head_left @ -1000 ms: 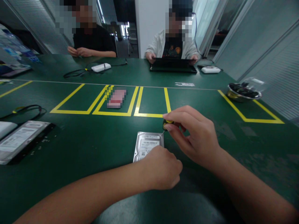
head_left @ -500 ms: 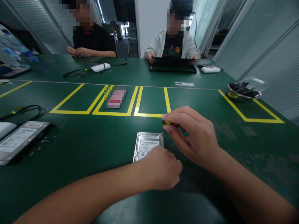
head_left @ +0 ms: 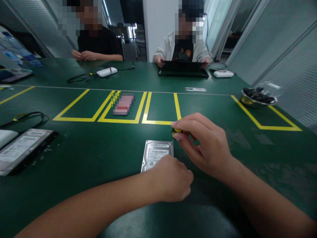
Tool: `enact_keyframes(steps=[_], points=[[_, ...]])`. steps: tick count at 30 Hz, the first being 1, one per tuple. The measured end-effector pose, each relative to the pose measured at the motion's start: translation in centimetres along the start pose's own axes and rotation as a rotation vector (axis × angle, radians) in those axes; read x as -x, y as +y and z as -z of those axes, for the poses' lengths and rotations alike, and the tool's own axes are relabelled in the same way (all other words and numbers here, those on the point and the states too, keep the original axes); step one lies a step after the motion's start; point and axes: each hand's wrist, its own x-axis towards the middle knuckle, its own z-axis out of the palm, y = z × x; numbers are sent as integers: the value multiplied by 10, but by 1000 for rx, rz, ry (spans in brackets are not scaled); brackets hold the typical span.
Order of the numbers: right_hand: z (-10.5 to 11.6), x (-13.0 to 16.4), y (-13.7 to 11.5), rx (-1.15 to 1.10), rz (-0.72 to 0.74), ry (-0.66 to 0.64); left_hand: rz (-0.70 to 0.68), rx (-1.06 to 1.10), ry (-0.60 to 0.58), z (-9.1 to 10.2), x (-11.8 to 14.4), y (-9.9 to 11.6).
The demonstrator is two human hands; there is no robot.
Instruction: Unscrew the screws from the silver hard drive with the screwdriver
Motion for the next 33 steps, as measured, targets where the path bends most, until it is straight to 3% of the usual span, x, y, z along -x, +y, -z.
enact_keyframes(steps=[24, 33], points=[[-1, 0, -1, -9, 11, 0, -20, 10, 51, -1, 1, -2], [-3, 0, -1, -21, 23, 9, -33, -14, 104, -9, 2, -3]])
